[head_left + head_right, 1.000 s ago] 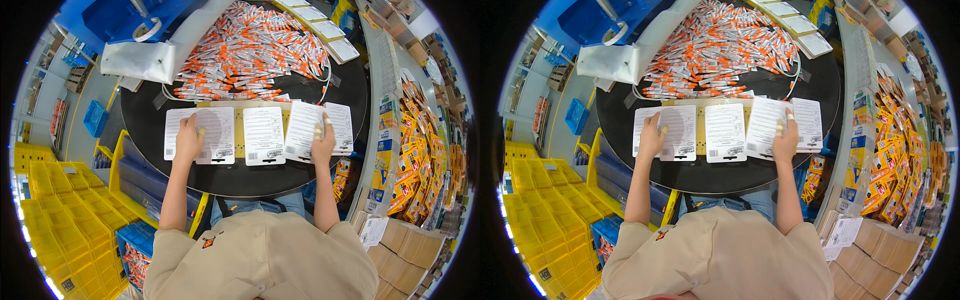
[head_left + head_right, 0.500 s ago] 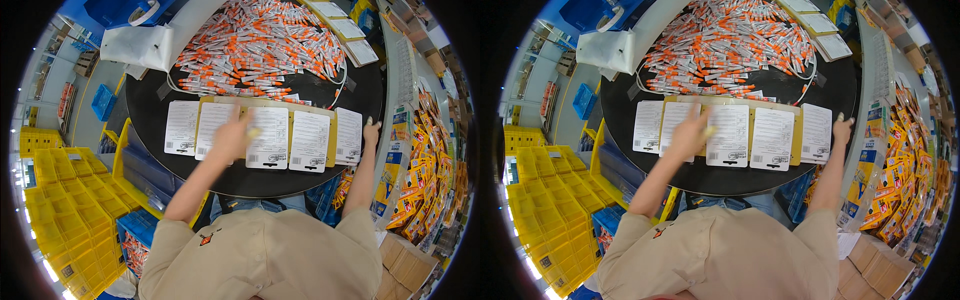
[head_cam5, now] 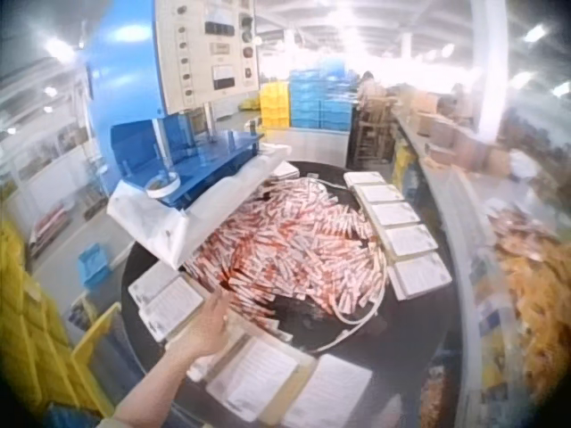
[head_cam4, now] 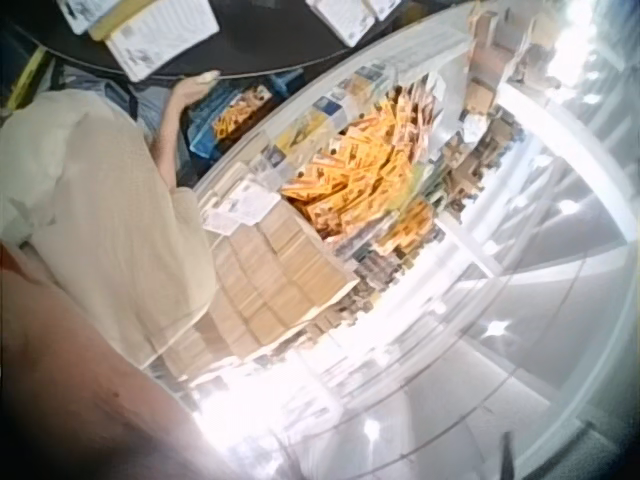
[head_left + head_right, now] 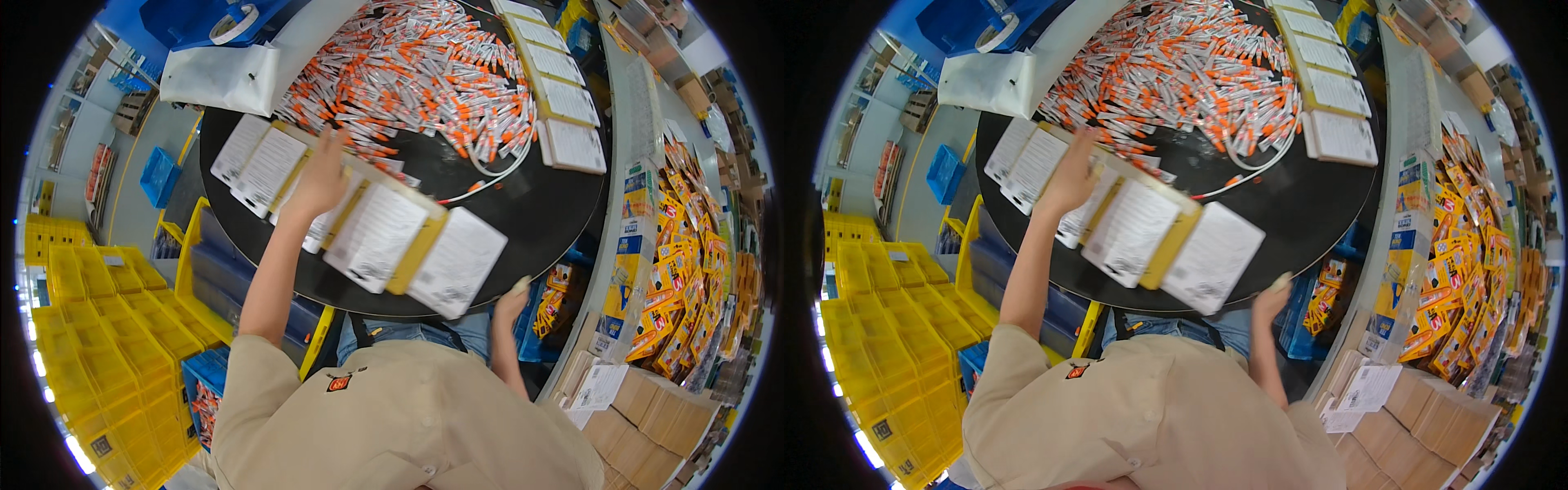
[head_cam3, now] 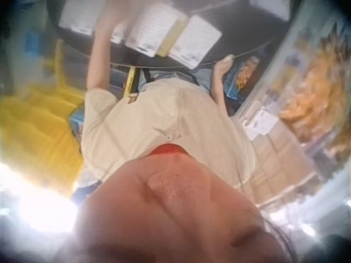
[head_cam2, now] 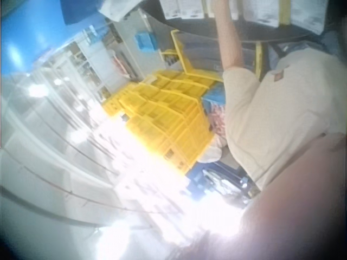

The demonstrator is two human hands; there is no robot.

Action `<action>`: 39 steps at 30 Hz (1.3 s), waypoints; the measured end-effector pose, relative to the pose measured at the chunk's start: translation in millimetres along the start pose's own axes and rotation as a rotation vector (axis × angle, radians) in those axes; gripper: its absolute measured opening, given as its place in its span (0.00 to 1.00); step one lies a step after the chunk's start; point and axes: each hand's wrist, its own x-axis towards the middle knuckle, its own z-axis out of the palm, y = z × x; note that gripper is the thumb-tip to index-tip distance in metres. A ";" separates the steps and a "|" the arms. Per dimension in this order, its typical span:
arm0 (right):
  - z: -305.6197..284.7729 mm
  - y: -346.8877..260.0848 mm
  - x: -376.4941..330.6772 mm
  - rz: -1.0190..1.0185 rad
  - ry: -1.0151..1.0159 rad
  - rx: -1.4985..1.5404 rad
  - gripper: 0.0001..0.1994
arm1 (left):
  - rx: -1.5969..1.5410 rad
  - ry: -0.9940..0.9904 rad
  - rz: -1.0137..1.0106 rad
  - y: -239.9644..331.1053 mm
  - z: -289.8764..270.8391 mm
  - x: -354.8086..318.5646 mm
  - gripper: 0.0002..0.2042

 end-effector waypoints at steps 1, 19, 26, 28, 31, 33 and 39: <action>-13.5 -7.2 -28.6 0.381 -0.343 0.215 0.24 | -0.073 0.159 -0.013 3.8 -4.4 0.3 0.23; 12.7 -20.5 116.6 0.289 0.068 0.469 0.33 | -0.578 -0.076 -0.554 38.9 32.9 -134.4 0.07; 31.8 -0.5 -39.4 0.154 0.065 0.227 0.33 | -0.408 0.088 -0.620 -66.6 7.0 -111.7 0.04; 20.3 -14.8 -52.0 0.011 -0.008 0.187 0.34 | -0.491 0.046 -0.681 -89.5 -3.0 -107.2 0.05; -14.4 -55.0 -31.9 -0.424 -0.044 -0.370 0.40 | -0.590 0.027 -0.663 -114.2 -12.5 -107.0 0.05; -28.9 -90.5 -5.9 -0.978 -0.044 -0.431 0.32 | -0.695 0.067 -0.702 -124.8 -17.0 -106.7 0.05; -13.7 -153.9 -28.3 -1.233 -0.632 -0.288 0.25 | -0.379 0.486 -0.347 -102.2 -39.9 -106.7 0.10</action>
